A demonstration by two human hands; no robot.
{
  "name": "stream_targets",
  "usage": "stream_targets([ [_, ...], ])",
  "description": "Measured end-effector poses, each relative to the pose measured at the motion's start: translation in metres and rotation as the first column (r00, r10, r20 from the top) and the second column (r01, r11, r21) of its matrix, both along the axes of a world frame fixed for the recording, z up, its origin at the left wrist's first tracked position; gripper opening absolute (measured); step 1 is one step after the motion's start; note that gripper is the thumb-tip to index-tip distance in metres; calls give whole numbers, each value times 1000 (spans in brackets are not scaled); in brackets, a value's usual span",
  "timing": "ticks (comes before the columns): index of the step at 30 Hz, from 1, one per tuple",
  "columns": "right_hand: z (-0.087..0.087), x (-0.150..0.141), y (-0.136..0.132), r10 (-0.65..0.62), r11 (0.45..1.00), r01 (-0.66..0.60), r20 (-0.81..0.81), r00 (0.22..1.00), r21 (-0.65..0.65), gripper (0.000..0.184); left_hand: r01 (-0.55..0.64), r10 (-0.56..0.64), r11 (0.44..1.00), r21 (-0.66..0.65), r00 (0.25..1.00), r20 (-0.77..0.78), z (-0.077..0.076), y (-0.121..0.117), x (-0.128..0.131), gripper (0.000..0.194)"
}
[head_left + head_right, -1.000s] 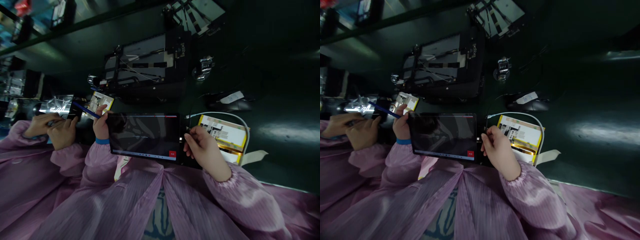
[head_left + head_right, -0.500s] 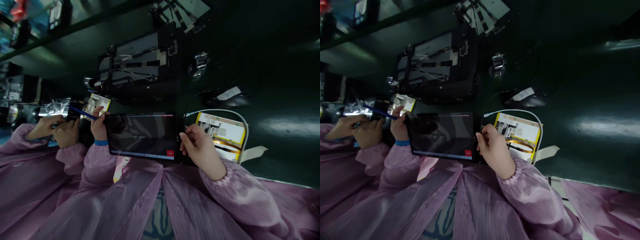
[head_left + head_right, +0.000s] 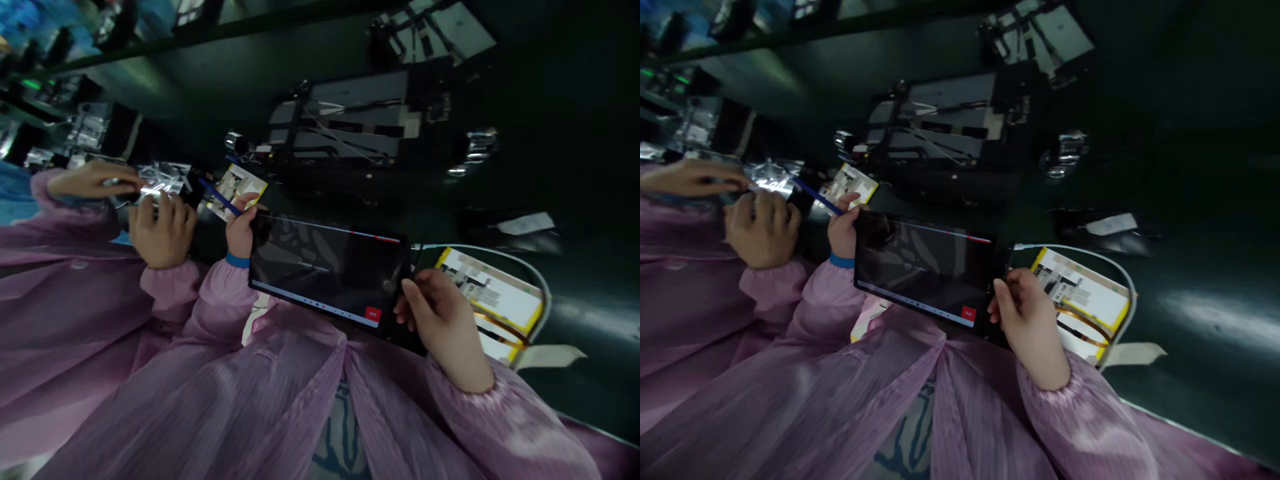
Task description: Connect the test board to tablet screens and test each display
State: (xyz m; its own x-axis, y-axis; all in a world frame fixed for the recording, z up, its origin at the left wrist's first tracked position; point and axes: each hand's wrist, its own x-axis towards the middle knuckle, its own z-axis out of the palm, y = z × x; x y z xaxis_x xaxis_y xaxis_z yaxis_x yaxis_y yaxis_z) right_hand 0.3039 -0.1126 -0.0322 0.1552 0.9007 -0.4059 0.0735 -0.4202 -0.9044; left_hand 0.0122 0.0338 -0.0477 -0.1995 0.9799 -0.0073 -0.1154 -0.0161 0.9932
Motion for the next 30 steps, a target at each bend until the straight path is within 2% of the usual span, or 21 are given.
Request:
stream_targets([
  [4, 7, 0, 2, 46, 998, -46, 4, 999, -49, 56, 30, -30, 1000, 6, 1000, -6, -2, 0, -6, 16],
  [8, 10, 1, 2, 104, 989, -108, -40, 994, -103, 52, 39, -37, 998, 46, 999, -31, -5, -3, -9, 22],
  [16, 12, 2, 3, 91, 972, -121, -155, 984, -201, 51, 84, -84, 996, 27, 996, 11, -6, -3, -11, 34],
  [21, 8, 3, 5, 120, 970, -158, -201, 972, -186, 53, 52, -52, 998, 17, 998, -28, -7, -3, -11, 35],
  [26, 8, 6, 5, 133, 964, -194, -301, 944, -183, 50, 59, -59, 998, -2, 998, 36, -7, -4, -8, 33],
  [30, 11, 12, 3, 72, 973, -147, -374, 925, -178, 48, -19, 22, 999, -37, 998, 64, -3, -1, -6, 25],
])
